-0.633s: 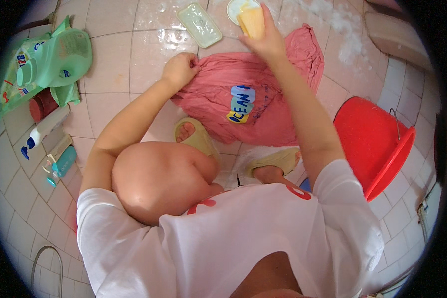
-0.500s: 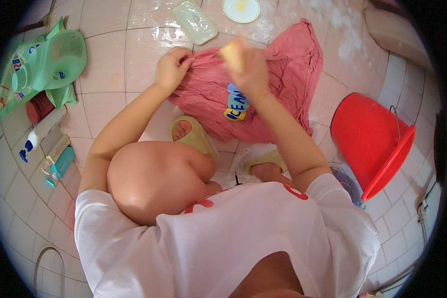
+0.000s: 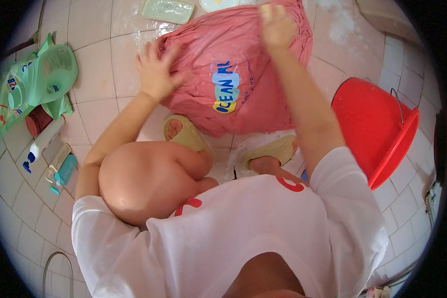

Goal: The person sits on a tiled floor and hand-washes clothes. They scrub a yellow and black garment with a bar of soap, rinse it in a red bucket, and then scrub a pink garment on the floor with soap before rinsing it in the bucket.

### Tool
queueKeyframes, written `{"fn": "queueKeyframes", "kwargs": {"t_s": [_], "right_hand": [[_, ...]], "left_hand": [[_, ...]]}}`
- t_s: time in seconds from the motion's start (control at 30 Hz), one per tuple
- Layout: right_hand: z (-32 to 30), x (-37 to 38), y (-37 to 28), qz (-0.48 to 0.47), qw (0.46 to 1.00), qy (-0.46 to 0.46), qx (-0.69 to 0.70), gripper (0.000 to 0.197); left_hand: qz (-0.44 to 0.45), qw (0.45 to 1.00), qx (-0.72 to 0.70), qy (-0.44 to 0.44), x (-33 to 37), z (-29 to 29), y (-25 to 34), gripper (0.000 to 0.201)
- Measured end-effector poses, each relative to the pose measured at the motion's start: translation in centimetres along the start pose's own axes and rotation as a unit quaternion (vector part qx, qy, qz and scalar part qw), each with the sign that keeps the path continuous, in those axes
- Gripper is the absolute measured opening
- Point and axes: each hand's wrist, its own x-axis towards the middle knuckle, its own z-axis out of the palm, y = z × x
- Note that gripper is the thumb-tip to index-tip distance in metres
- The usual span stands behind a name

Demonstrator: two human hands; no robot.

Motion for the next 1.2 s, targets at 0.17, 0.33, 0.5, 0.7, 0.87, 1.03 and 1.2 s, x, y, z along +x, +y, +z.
{"fn": "queueKeyframes", "kwargs": {"t_s": [0.17,0.33,0.5,0.7,0.87,1.03,1.2], "right_hand": [[-0.3,-17.4,-8.4,-0.333,0.912,-0.082,0.225,0.019],[-0.9,-9.7,0.2,-0.093,0.963,-0.24,0.081,0.025],[0.3,-3.0,10.1,-0.078,0.989,0.098,-0.079,0.031],[0.2,-15.6,-2.7,-0.13,0.963,-0.077,0.224,0.008],[-1.0,-18.1,2.5,-0.188,0.935,-0.248,0.172,0.024],[0.0,-8.3,9.1,-0.182,0.982,-0.034,-0.033,0.032],[-0.3,-2.2,6.7,0.01,0.996,-0.083,0.015,0.046]], "left_hand": [[0.075,0.958,0.085,-0.265,-7.3,2.0,-2.0,0.071],[0.095,0.939,0.186,-0.274,-7.6,0.3,-3.5,0.07],[0.079,0.949,0.207,-0.226,-6.7,2.0,-3.9,0.06],[0.069,0.949,0.225,-0.208,-5.9,2.3,-4.3,0.051],[0.063,0.933,0.271,-0.226,-3.9,-0.4,-7.5,0.05],[-0.033,0.946,0.232,-0.224,-4.1,0.3,-5.6,0.054],[0.021,0.979,0.062,-0.195,-7.0,-0.5,2.7,0.064]]}}
